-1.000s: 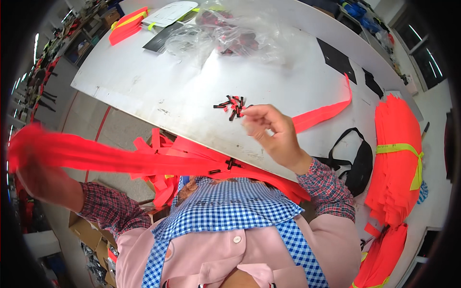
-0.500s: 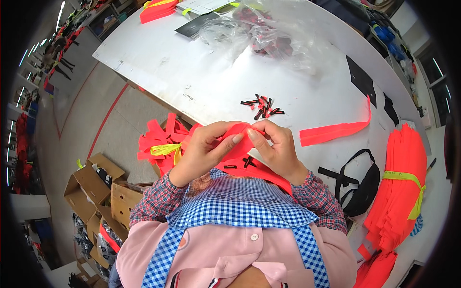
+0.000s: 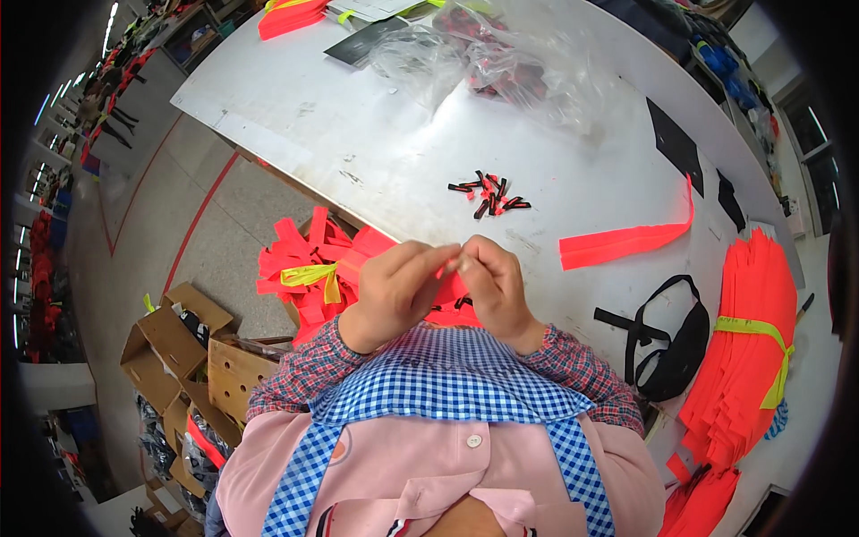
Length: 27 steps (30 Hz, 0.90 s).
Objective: Attaching zipper sliders to pink fabric strips at a workbench.
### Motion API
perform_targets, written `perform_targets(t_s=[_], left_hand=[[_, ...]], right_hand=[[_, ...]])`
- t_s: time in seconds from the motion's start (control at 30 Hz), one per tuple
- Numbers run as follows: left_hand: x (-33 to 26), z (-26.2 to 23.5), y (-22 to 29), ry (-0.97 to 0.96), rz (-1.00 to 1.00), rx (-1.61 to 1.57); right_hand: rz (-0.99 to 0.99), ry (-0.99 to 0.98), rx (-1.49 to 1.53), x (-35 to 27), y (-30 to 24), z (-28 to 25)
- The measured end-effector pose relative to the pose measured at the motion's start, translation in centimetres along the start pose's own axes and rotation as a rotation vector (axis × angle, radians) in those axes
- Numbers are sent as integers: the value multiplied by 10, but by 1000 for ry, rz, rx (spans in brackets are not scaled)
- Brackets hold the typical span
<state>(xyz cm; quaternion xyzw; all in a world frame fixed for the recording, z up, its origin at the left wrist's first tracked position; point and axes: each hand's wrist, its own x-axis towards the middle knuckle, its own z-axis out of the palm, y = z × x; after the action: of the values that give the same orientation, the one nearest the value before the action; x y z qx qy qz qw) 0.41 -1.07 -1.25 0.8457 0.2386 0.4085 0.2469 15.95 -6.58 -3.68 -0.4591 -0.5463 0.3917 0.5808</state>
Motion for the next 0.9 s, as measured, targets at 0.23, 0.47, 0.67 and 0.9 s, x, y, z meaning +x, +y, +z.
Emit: perform_targets(t_s=[0.23,0.47,0.67,0.9], left_hand=[[2,0,-3,-28,-61,-127],[1,-7,-12,6,-302,-346],[-3,-8,-12,0,-346,-358],[1,-6,-11,29,-344,-321]], right_hand=[[411,-45,586,9,19,-13],[28,39,-800,33,128,-99],[25,-50,-1102,42,156,-111],[2,203,-615,38,113,-114]])
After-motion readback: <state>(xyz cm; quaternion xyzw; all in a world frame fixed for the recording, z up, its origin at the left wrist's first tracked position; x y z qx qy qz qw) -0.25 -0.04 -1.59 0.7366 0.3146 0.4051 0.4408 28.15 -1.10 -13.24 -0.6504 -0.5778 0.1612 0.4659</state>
